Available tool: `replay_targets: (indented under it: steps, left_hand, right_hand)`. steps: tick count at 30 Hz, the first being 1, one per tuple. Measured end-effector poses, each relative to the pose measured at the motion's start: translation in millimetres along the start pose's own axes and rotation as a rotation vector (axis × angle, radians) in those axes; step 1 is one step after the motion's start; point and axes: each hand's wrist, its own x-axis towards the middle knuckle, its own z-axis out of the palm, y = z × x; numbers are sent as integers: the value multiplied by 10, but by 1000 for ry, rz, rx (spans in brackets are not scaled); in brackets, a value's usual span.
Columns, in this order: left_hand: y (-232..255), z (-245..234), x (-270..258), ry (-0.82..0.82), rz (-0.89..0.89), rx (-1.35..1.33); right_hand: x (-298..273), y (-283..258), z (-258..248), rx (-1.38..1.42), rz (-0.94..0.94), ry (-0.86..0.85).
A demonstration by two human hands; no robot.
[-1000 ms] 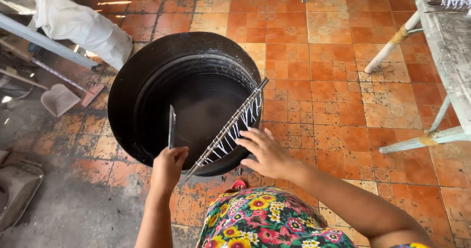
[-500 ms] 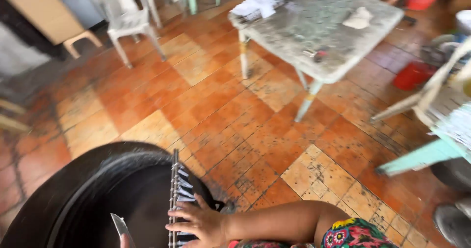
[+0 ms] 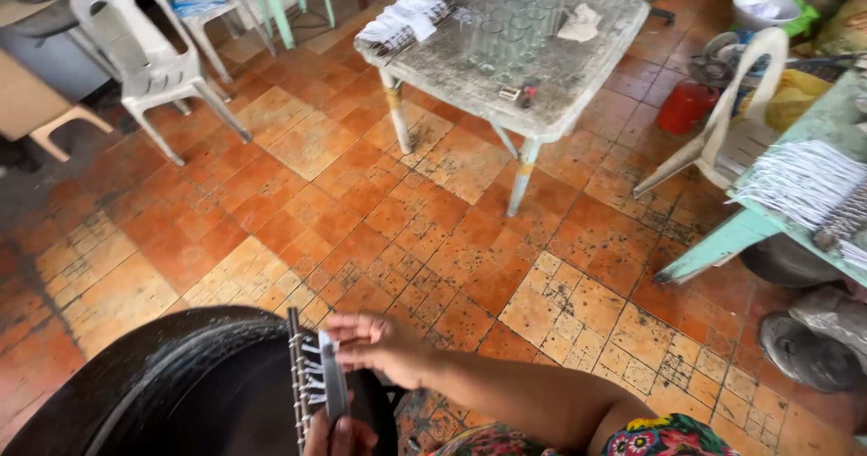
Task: Dipping a rack of candle wicks into a vat of melted wax and hanging them to cool.
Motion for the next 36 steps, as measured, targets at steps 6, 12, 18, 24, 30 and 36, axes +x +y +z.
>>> replay_targets:
  steps: [6, 12, 18, 24, 30, 36]
  left_hand:
    - [296, 4, 25, -220, -34, -193]
    - [531, -36, -72, -301, -27, -158]
    - [656, -72, -163, -280, -53, 13]
    - [676, -160, -286, -186, -60, 179]
    - [593, -239, -448, -46, -114, 227]
    - [537, -446, -667, -31, -108, -257]
  right_hand:
    - [-27, -333, -132, 46, 17, -72]
    - [29, -394, -138, -38, 54, 21]
    - [101, -287, -59, -124, 84, 91]
    - [155, -229, 61, -233, 57, 5]
    - [245, -11, 218, -312, 62, -148]
    - [390, 263, 446, 10, 255, -238]
